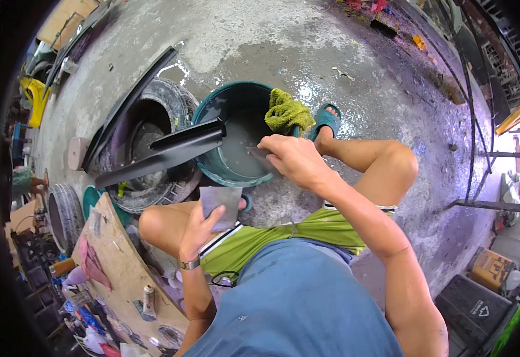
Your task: Sanding and applying body filler to a car exterior plastic component.
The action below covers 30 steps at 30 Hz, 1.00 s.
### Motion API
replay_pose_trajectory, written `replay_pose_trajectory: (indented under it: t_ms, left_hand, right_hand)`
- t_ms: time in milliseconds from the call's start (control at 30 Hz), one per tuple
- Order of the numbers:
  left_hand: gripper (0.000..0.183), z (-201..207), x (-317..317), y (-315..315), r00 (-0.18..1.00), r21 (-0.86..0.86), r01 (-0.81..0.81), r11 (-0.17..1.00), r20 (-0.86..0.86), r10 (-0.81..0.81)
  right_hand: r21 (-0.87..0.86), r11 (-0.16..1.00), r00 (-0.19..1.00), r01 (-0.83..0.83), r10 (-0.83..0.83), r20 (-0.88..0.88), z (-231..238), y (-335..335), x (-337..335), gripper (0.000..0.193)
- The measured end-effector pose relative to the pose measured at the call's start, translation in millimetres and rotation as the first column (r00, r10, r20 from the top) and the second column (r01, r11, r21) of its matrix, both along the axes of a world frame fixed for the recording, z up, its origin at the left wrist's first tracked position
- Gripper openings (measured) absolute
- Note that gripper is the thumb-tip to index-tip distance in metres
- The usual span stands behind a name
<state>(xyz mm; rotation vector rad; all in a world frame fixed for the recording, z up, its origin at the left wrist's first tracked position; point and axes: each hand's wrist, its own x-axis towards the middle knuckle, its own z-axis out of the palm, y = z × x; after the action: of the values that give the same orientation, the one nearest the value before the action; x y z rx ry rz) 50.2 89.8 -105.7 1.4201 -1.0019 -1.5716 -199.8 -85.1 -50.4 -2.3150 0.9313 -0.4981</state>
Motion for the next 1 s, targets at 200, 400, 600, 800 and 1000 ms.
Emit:
replay_pose_trajectory:
  t_ms: [200, 400, 600, 800, 1000]
  left_hand:
    - [0.043, 4.2, -24.7, 23.6, 0.997, -0.056, -0.08, 0.995, 0.013, 0.08]
    - [0.078, 26.4, -30.8, 22.1, 0.99, 0.105, 0.094, 0.99, 0.096, -0.104]
    - [0.072, 21.3, -24.3, 89.7, 0.959, -0.235, -0.253, 0.938, 0.063, 0.275]
    - [0.065, 10.7, 7.4, 193.1, 0.372, -0.151, -0.926, 0.346, -0.2, 0.907]
    - [0.061, 65.2, 92.6, 295.8, -0.468, -0.288, -0.793, -0.537, -0.278, 0.839]
  right_hand:
    - [-0.394, 0.8, 0.816, -0.453, 0.194, -0.545, -35.8, 36.9, 38.0, 0.011]
    - [-0.188, 0.802, 0.643, -0.567, 0.288, -0.71, -32.4, 57.4, 12.1, 0.014]
    - [0.259, 0.813, 0.62, -0.522, 0.57, -0.539, 33.8, 33.1, 17.2, 0.028]
    - [0.549, 0.781, 0.953, -0.298, 0.276, 0.125, 82.1, 18.7, 94.4, 0.026]
    - [0.853, 0.308, 0.9, -0.421, 0.03, 0.434, 62.9, 110.0, 232.1, 0.021]
